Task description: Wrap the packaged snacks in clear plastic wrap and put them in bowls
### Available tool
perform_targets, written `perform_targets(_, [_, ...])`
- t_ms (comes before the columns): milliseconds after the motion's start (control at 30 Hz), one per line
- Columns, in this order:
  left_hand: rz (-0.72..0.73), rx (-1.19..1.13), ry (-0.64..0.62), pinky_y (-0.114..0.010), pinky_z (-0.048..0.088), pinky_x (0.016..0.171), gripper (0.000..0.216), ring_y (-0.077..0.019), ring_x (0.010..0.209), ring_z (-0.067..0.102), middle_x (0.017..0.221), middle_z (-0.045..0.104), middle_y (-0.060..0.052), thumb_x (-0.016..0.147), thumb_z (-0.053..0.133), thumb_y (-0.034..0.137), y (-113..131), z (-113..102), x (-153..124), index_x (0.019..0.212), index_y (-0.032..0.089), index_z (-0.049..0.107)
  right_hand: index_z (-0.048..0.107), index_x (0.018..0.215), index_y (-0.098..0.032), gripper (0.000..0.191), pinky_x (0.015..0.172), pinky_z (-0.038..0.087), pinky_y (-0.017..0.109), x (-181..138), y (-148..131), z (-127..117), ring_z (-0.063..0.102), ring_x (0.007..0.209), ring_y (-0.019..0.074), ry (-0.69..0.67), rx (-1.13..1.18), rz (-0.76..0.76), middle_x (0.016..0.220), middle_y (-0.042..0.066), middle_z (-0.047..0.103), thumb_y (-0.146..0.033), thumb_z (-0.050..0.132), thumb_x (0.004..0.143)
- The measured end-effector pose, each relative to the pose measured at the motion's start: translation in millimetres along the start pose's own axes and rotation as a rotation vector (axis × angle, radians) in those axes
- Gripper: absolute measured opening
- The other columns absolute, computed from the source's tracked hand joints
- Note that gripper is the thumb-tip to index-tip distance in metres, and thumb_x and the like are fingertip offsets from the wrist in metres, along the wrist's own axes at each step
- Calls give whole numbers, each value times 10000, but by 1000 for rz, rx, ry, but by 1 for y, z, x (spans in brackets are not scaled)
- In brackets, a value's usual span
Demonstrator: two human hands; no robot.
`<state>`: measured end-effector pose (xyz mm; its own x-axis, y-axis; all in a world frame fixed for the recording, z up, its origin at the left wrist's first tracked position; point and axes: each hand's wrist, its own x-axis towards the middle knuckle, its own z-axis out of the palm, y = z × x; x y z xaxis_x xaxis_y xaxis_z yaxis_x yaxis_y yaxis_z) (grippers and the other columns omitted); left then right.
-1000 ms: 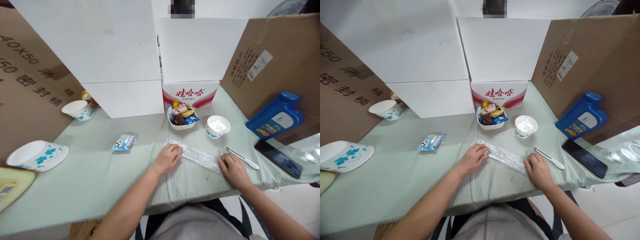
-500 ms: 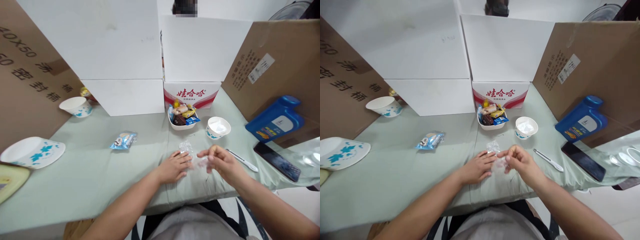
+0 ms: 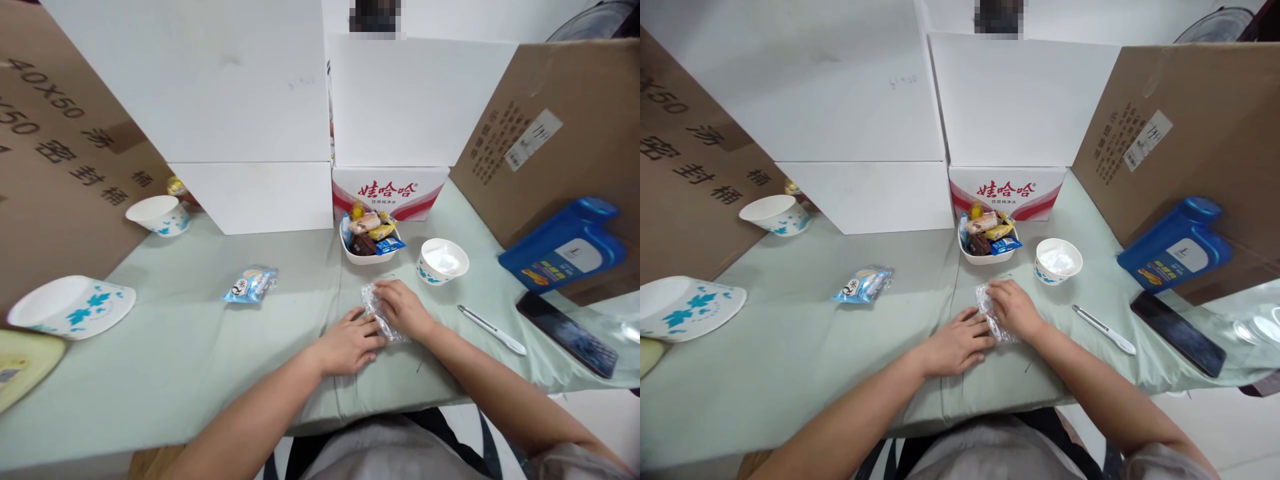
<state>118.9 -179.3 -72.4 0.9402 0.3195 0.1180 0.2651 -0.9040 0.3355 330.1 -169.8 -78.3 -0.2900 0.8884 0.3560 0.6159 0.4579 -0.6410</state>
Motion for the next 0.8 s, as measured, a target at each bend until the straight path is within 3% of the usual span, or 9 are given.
perform_targets(67, [3,-1,8,-491,186,1158,373,-263,1341,404,1357,546,-51,908,557,338,-1,1,0,1279,297,550,654,1091,-205,228,946,449,481,-4,3,2,559,1047,256,-83,-196,-152,1153,108,659,-221,494,928])
perform_targets(167, [24,-45,80,-494,261,1131,345,-267,1285,469,1305,588,-56,887,578,321,-3,0,-2,1229,275,590,644,1149,-191,266,940,440,456,-6,5,4,536,1065,258,-113,-341,-183,1180,97,663,-217,464,954])
perform_targets(300, [-18,-137,404,-389,439,1000,214,-218,1130,571,1140,652,-85,882,531,218,-6,-7,-4,1065,198,641,629,1188,-182,286,931,428,445,-6,3,4,521,1079,265,-148,-387,-181,1212,106,647,-252,475,958])
perform_targets(367, [-74,-130,510,-383,463,961,262,-218,1131,559,1164,623,-111,872,498,157,-8,-10,-5,1102,185,621,628,1193,-184,292,935,418,446,-5,1,2,516,1090,269,-165,-381,-164,1212,111,643,-280,494,951])
perform_targets(433, [-86,-100,482,-410,447,976,325,-233,1181,525,1207,595,-118,849,487,117,-9,-10,-4,1142,194,606,623,1204,-187,322,944,408,453,-5,-1,-1,509,1106,276,-191,-359,-148,1220,119,633,-327,530,930])
perform_targets(600, [-97,-56,237,-428,382,1018,243,-239,1202,512,1120,622,-74,819,541,122,-12,-5,-2,998,232,663,537,1329,-182,577,1034,346,493,-5,-1,-13,447,1227,308,-320,-305,-140,1345,143,544,-517,583,862])
perform_targets(700, [-105,-74,201,-419,353,1037,236,-230,1218,504,1146,617,-69,823,558,132,-14,-7,-3,1005,236,667,466,1397,-188,734,1084,309,508,-8,-6,-27,350,1336,326,-391,-265,-163,1445,147,447,-606,608,811])
perform_targets(800, [-99,-100,192,-417,337,1049,253,-233,1234,501,1184,617,-71,811,577,126,-15,-10,-4,1020,233,672,515,1354,-211,768,1105,296,514,-18,-17,-38,261,1391,342,-394,-230,-230,1474,137,410,-654,660,744])
